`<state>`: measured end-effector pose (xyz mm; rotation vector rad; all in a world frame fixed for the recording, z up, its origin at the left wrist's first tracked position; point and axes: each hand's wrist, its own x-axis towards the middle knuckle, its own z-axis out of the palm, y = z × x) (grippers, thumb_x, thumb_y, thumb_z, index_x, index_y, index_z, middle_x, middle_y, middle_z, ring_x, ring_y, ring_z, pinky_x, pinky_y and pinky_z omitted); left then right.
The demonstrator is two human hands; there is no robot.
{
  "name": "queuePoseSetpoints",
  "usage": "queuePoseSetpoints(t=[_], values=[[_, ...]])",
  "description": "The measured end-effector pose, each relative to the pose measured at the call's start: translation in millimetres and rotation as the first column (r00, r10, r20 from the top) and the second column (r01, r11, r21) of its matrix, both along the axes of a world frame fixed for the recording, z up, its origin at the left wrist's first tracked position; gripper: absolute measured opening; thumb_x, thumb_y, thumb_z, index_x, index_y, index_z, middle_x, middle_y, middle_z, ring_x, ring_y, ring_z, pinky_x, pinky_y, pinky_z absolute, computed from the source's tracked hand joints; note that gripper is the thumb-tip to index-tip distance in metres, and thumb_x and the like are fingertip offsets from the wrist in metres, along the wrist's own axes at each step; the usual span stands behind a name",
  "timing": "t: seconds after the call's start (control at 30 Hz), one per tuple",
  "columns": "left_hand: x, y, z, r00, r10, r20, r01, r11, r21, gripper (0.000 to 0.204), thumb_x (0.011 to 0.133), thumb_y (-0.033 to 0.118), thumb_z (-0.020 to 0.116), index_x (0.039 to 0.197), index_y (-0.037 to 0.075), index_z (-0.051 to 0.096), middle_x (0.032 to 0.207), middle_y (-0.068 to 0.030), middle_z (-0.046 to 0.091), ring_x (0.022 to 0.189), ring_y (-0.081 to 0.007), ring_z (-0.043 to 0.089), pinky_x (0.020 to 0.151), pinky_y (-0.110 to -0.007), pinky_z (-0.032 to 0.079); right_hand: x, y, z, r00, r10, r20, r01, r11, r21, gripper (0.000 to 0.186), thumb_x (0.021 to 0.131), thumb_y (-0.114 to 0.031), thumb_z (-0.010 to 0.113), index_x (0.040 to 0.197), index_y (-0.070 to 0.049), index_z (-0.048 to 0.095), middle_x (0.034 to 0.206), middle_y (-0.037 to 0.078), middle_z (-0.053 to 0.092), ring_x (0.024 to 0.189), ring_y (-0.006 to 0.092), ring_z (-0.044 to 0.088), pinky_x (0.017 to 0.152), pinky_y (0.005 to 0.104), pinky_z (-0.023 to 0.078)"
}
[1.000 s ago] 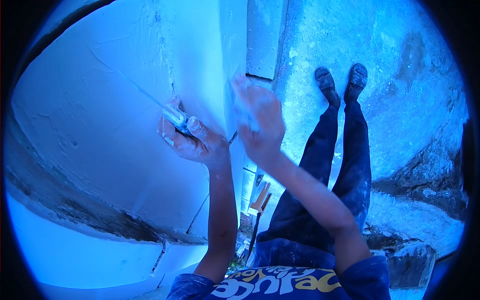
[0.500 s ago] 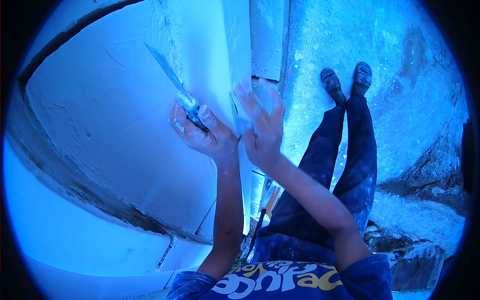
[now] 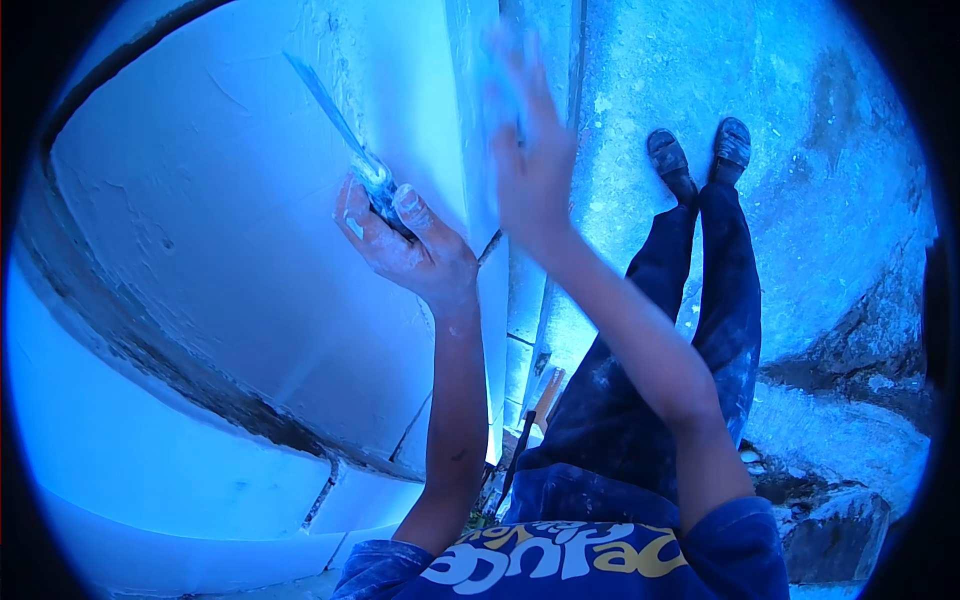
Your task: The person is using a putty knife and a cloth to patch or smooth out a gap or crack in a white wall structure.
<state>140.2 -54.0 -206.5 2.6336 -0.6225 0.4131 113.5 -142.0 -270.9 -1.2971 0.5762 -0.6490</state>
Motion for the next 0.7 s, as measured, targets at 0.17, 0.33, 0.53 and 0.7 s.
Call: queuePoseSetpoints(t=[0.17, 0.33, 0.53, 0.7], values=[[4.1, 6.4, 5.5, 1.000, -0.017, 0.011, 0.017, 1.000, -0.017, 0.047, 0.106, 0.036, 0.050, 0.128, -0.005, 0.051, 0.117, -0.0228, 0.055, 0.109, -0.0387, 0.056, 0.091, -0.049, 0.044, -31.4, 33.7, 17.7, 0.999, 0.040, -0.024, -0.040, 0.999, 0.027, 0.059, 0.092, 0.003, 0.040, 0.150, -0.003, 0.046, 0.155, 0.021, 0.045, 0.150, 0.0366, 0.031, 0.118, 0.0477, 0.034], [3.7, 4.4, -6.4, 0.990, -0.074, -0.122, 0.025, 0.932, -0.361, 0.050, 0.105, 0.038, 0.054, 0.131, -0.005, 0.050, 0.128, -0.0218, 0.056, 0.118, -0.0312, 0.057, 0.100, -0.045, 0.045, -28.2, 27.4, -0.9, 0.998, 0.066, 0.007, -0.067, 0.994, 0.083, 0.071, 0.080, 0.008, 0.041, 0.148, -0.007, 0.050, 0.154, 0.018, 0.046, 0.149, 0.0418, 0.030, 0.123, 0.0539, 0.021], [7.0, 8.9, -3.3, 0.972, -0.166, -0.164, 0.067, 0.871, -0.487, 0.050, 0.103, 0.037, 0.057, 0.133, -0.003, 0.051, 0.130, -0.0204, 0.058, 0.119, -0.0279, 0.058, 0.104, -0.042, 0.044, -24.6, 24.2, -0.5, 0.997, 0.033, 0.065, -0.038, 0.995, 0.091, 0.069, 0.081, 0.008, 0.042, 0.148, -0.006, 0.050, 0.155, 0.018, 0.045, 0.150, 0.0412, 0.029, 0.123, 0.0526, 0.020], [7.2, 11.7, -5.9, 0.960, -0.209, -0.186, 0.085, 0.851, -0.518, 0.050, 0.102, 0.036, 0.059, 0.134, -0.002, 0.051, 0.131, -0.0209, 0.058, 0.121, -0.0294, 0.057, 0.105, -0.043, 0.044, -55.6, 44.5, 0.8, 0.987, 0.161, -0.015, -0.160, 0.987, 0.027, 0.065, 0.084, 0.008, 0.042, 0.147, -0.006, 0.050, 0.155, 0.017, 0.045, 0.150, 0.0397, 0.030, 0.123, 0.0498, 0.022]])
